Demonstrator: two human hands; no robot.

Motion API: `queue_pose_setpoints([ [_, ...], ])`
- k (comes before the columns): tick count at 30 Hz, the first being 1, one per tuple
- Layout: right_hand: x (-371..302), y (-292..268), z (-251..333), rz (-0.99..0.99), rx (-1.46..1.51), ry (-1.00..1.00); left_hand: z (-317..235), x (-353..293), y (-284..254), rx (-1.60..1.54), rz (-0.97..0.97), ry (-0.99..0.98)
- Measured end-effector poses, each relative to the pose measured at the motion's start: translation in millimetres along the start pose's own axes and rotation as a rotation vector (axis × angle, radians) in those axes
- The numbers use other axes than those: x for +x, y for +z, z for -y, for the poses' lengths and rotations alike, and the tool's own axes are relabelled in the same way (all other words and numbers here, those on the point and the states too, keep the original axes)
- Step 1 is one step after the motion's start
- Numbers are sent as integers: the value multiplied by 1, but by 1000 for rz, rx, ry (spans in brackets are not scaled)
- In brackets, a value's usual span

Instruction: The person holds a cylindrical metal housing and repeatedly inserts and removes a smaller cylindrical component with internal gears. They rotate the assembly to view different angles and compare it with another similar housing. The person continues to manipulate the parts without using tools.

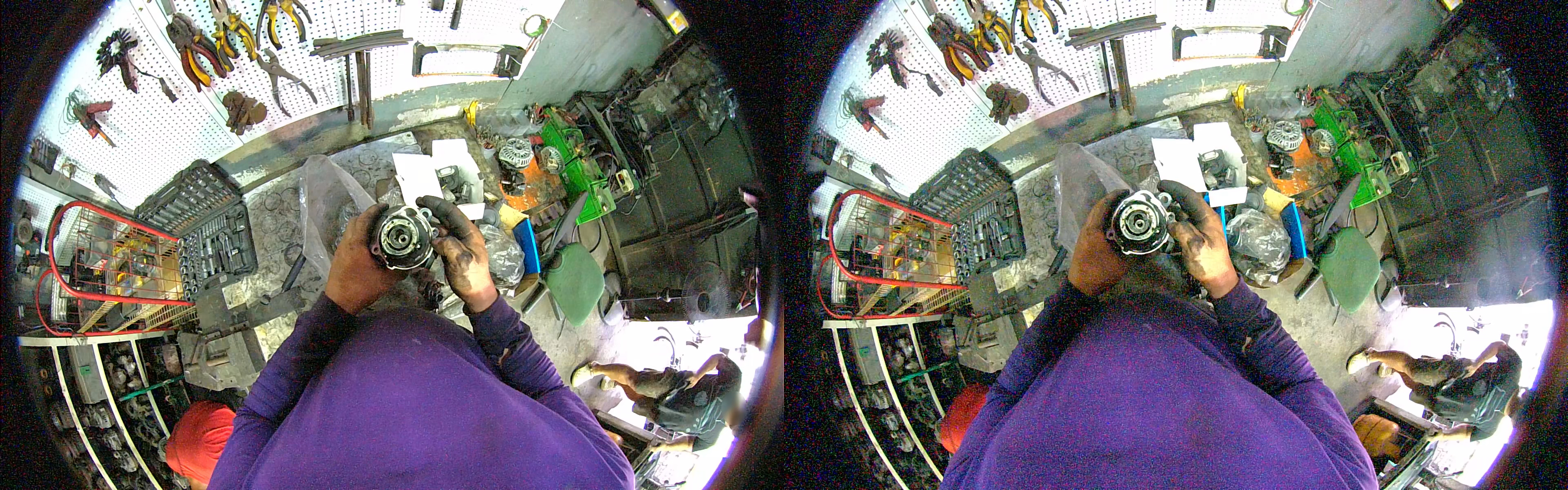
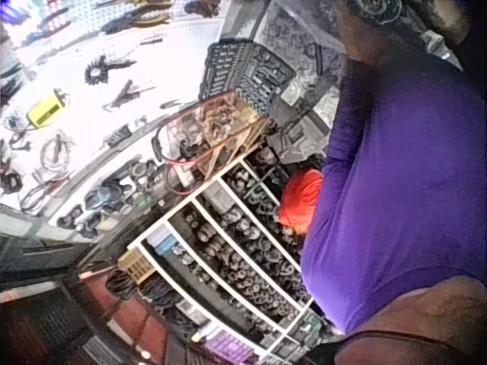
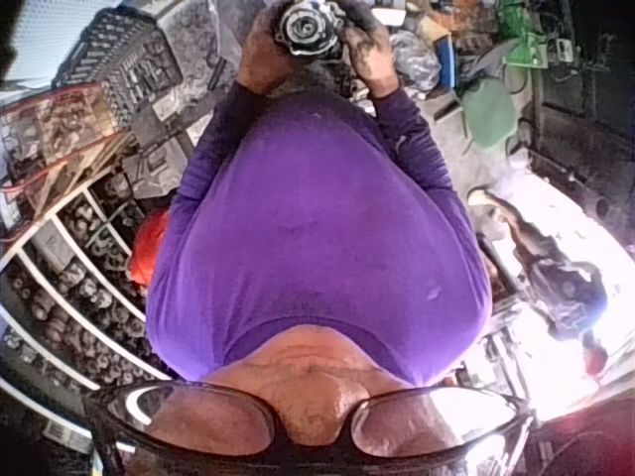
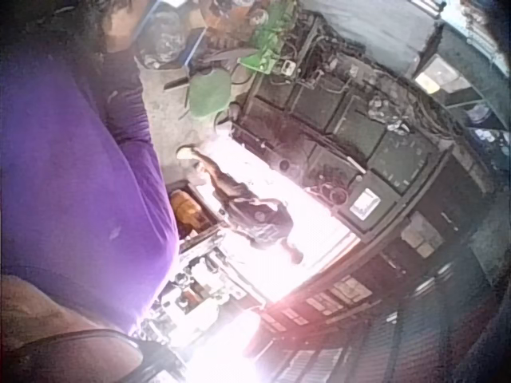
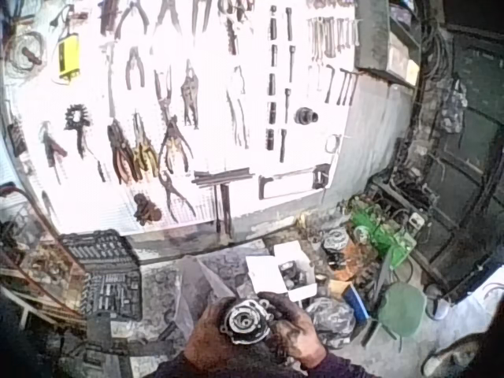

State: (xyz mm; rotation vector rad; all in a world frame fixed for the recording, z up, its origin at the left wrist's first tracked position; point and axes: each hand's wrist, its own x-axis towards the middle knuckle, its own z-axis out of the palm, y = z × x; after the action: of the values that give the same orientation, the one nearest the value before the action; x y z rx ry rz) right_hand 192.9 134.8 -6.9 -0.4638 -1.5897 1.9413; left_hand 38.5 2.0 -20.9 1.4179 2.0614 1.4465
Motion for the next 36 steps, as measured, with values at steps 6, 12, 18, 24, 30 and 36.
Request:
queue_pose_setpoints([
  [6,0,-2,-6,-12,-11,23,0,0,-1,-14,23,-35],
  [12,0,0,-3,-4,-16,-2,-1,0,-1,-25,19,-37],
  [18,1,3,3,1,-52,8,-2,-1,-1,-41,24,-67],
  [24,0,6,6,13,3,7,-6,0,-3,-7,22,-56],
  [30,-1,10,7,-9,-74,-36,-9,-1,-5,0,24,-59],
  [36,1,6,0,-8,-95,-27,-9,-1,-6,12,30,-63],
])
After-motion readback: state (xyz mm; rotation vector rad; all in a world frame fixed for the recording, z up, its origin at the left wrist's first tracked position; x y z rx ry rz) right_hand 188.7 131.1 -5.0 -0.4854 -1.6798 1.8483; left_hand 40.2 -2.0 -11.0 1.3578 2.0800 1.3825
